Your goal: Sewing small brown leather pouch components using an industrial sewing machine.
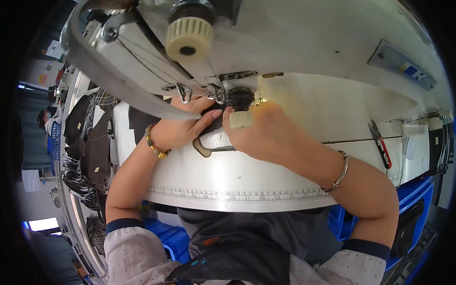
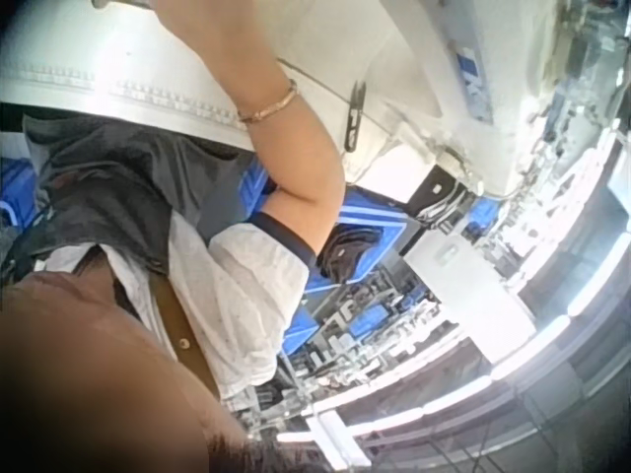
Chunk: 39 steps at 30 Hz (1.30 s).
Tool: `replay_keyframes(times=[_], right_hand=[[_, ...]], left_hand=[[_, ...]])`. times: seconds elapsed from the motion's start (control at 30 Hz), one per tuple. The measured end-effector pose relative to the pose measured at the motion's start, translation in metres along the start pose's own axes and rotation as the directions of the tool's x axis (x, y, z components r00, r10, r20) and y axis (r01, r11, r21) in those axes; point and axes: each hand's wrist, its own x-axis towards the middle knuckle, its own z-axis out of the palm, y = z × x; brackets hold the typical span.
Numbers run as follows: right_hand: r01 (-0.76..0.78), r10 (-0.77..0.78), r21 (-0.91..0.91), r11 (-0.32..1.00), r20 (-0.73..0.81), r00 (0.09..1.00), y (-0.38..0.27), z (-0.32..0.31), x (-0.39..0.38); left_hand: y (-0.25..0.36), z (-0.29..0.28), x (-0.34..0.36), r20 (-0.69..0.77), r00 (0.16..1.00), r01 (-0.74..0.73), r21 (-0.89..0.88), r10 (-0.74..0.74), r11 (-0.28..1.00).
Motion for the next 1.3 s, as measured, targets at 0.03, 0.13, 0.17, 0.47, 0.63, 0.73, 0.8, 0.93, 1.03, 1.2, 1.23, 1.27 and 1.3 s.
replay_keyframes(times=[0.03,0.13,0.17,0.47,0.63,0.73,0.8,0.93,1.03,1.2,1.23,1.27,1.3], right_hand=[[0.013,-0.012,-0.049,0.999,0.034,0.999,-0.002,-0.001,-0.001],[0.013,-0.014,-0.092,0.996,-0.012,1.0,-0.005,-0.001,-0.003],[0.019,-0.02,-0.089,0.996,-0.013,1.0,-0.005,-0.001,-0.003],[-0.062,0.065,0.209,0.976,-0.009,0.998,-0.006,-0.004,-0.011],[-0.127,0.111,0.119,0.985,0.129,0.985,-0.015,-0.01,-0.014],[-0.123,0.107,0.122,0.985,0.128,0.986,-0.014,-0.009,-0.013],[-0.122,0.106,0.126,0.985,0.126,0.986,-0.014,-0.01,-0.013],[-0.102,0.09,0.119,0.988,0.095,0.991,-0.015,-0.01,-0.013],[-0.109,0.1,0.1,0.989,0.098,0.99,-0.015,-0.01,-0.013],[-0.085,0.078,0.102,0.991,0.068,0.995,-0.012,-0.01,-0.013],[-0.079,0.073,0.107,0.991,0.056,0.996,-0.012,-0.01,-0.013],[-0.082,0.077,0.108,0.991,0.054,0.996,-0.012,-0.01,-0.013],[-0.083,0.077,0.105,0.991,0.058,0.995,-0.012,-0.01,-0.013]], left_hand=[[0.002,-0.004,0.0,0.091,0.994,0.073,-0.074,-0.066,0.995],[-0.001,0.0,0.005,-0.021,0.998,-0.067,-0.01,0.067,0.998],[0.001,-0.002,0.004,0.009,1.0,-0.028,-0.021,0.028,0.999],[-0.01,-0.004,0.0,-0.045,0.995,-0.095,-0.033,0.093,0.995],[0.001,0.006,-0.018,-0.244,0.916,-0.331,-0.014,0.318,0.943],[0.001,0.002,-0.02,-0.231,0.918,-0.322,0.042,0.323,0.946],[0.0,0.001,-0.019,-0.225,0.922,-0.316,0.029,0.314,0.948],[-0.003,-0.001,-0.015,-0.202,0.939,-0.278,0.031,0.278,0.96],[-0.003,-0.005,-0.011,-0.19,0.941,-0.264,0.1,0.279,0.959],[0.006,-0.007,-0.01,-0.186,0.957,-0.197,0.139,0.221,0.97],[0.009,-0.007,-0.011,-0.185,0.956,-0.196,0.166,0.226,0.966],[0.012,-0.007,-0.012,-0.181,0.957,-0.198,0.167,0.228,0.966],[0.016,-0.006,-0.013,-0.175,0.959,-0.185,0.203,0.222,0.961]])
